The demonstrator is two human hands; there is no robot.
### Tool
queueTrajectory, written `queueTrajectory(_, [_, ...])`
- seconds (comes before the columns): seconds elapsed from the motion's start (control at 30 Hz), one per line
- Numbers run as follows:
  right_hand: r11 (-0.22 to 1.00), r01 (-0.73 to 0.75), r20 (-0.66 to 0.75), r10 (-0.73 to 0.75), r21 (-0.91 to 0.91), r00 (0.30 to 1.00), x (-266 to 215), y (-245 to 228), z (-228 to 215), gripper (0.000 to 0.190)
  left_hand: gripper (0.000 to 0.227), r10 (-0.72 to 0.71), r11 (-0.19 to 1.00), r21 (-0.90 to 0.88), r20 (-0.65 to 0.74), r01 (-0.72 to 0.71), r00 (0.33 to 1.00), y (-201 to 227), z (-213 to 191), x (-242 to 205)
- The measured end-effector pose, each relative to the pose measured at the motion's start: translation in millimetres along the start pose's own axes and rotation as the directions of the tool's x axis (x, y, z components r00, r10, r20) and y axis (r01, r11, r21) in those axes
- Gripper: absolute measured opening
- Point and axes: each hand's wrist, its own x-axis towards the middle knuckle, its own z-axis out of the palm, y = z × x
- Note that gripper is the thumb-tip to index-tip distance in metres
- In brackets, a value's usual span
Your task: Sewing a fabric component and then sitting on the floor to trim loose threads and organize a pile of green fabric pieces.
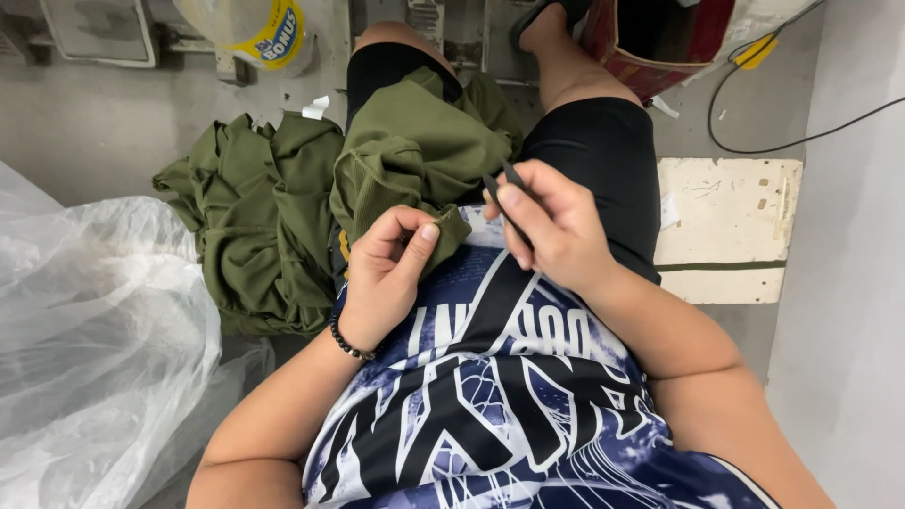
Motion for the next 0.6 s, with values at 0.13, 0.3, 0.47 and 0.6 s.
queueTrajectory(0.13, [0.883,0.289,0.118,-0.264,-0.37,0.957,-7.5,-15.4,10.0,0.012,0.011,0.031,0.999,0.017,0.0,-0.031,1.0,3.1,-3.1,0.0])
queueTrajectory(0.3, [0.791,0.366,0.146,-0.34,-0.491,0.929,-5.1,-7.6,15.6,0.016,0.008,0.089,0.995,0.042,0.008,-0.089,0.996,12.5,2.4,1.3])
queueTrajectory(0.47, [0.752,0.397,0.147,-0.38,-0.526,0.913,1.5,-6.0,19.2,0.009,0.007,0.149,0.985,0.088,0.018,-0.15,0.989,14.0,4.7,-0.6])
queueTrajectory(0.6, [0.688,0.428,0.135,-0.438,-0.586,0.889,1.8,-8.7,19.0,0.006,0.007,0.242,0.946,0.208,0.055,-0.248,0.969,24.6,5.6,0.8])
